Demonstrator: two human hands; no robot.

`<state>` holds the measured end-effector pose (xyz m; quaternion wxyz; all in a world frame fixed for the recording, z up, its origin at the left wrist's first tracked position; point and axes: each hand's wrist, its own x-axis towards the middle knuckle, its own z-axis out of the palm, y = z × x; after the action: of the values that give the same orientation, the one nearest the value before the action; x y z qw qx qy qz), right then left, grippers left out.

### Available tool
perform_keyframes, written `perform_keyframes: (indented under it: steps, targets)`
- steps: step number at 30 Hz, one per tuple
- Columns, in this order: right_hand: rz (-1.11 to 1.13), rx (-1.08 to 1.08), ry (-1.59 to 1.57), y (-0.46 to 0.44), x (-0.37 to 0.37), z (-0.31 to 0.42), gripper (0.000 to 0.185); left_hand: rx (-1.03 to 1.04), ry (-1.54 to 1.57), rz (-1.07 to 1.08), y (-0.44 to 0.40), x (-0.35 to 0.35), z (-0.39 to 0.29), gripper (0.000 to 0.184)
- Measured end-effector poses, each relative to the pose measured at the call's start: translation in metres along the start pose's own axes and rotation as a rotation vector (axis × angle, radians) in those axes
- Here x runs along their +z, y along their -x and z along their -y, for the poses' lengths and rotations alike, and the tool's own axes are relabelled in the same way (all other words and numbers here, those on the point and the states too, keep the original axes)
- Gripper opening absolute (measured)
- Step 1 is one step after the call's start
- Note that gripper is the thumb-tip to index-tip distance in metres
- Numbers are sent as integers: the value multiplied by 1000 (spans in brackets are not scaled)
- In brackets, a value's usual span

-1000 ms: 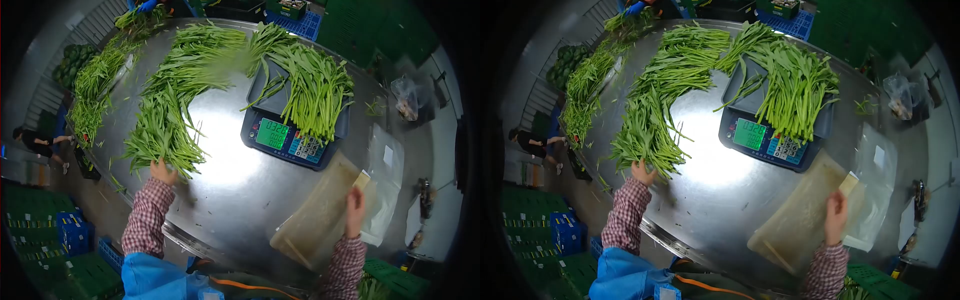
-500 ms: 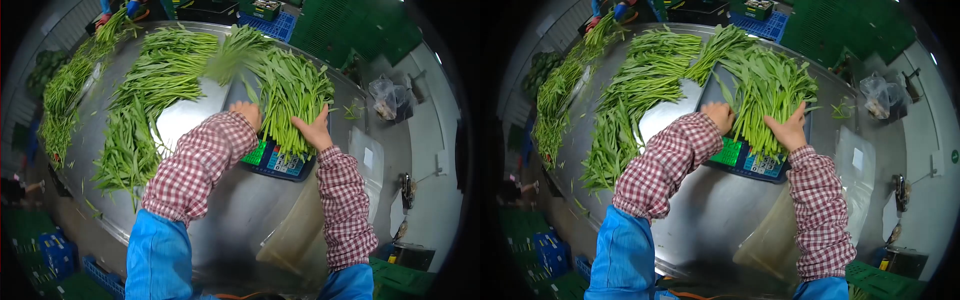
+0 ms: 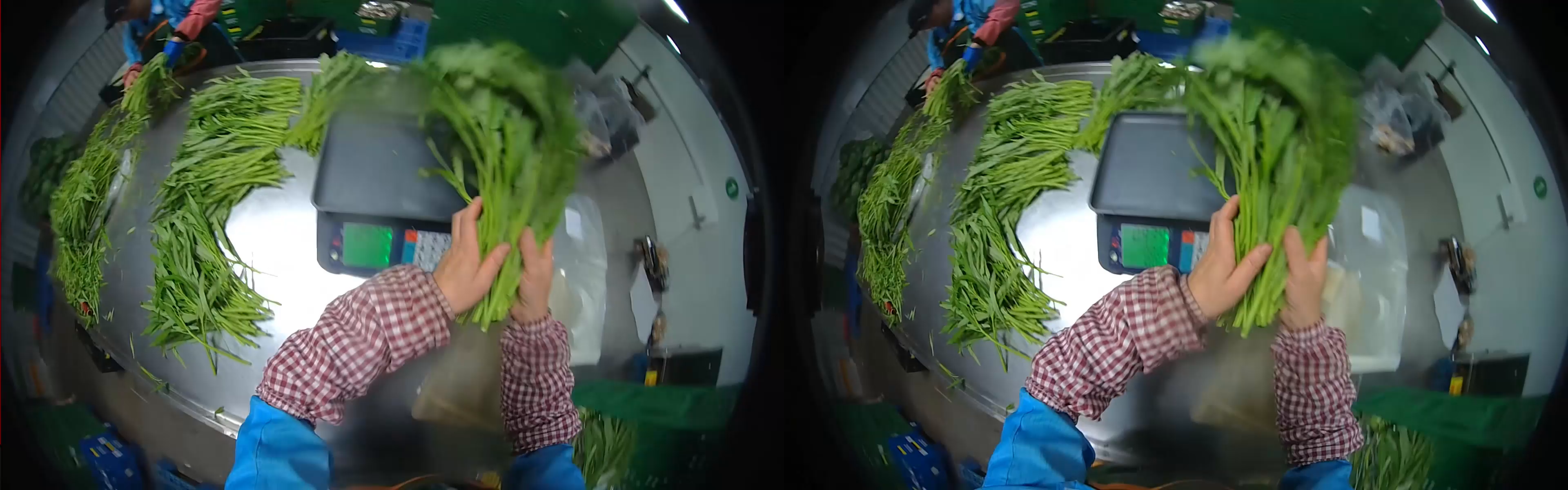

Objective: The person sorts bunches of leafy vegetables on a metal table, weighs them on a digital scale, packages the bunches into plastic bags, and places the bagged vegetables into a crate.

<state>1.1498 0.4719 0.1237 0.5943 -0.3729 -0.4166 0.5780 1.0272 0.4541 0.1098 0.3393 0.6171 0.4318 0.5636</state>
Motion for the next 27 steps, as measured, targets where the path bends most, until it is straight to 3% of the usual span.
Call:
perform_keyframes:
  steps: [4, 6, 7, 8, 11, 12, 15, 16, 18, 19, 21, 24, 26, 27]
  targets:
    - [-108, 108, -6, 107, -67, 18, 40, -141, 121, 94, 91, 58, -33, 63]
    - [-163, 193, 42, 165, -106, -8, 41, -376, 148, 209, 157, 86, -14, 62]
    - [-288, 361, -48, 193, -126, -29, 43, -487, 153, 261, 188, 98, 2, 62]
    - [-404, 527, -145, 216, -144, -48, 46, -494, 78, 291, 221, 111, 31, 63]
    - [-456, 662, 124, 243, -174, -82, 52, -563, -49, 346, 254, 121, 57, 65]
    - [-404, 631, 124, 241, -170, -73, 59, -596, -80, 354, 254, 118, 59, 66]
    - [-115, 502, 633, 242, -199, -51, 64, -571, -400, 476, 218, 89, 12, 65]
    - [-256, 563, 946, 245, -202, -32, 64, -448, -517, 445, 213, 75, 9, 65]
    - [-319, 247, 1390, 248, -229, -4, 62, -194, -732, 369, 206, 43, 7, 63]
    - [-333, 253, 1429, 238, -244, -1, 57, -150, -818, 262, 207, 38, 18, 62]
    - [-360, 278, 1502, 220, -272, -10, 47, -476, -504, 226, 215, 42, 67, 51]
    - [-69, 529, 1487, 206, -320, -41, 33, -501, -360, 398, 201, 42, 104, 36]
    - [99, 775, 913, 223, -245, 15, 35, -248, -502, 499, 168, 36, 64, 31]
    - [76, 960, 625, 243, -208, 28, 33, -130, -567, 561, 155, 32, 39, 29]
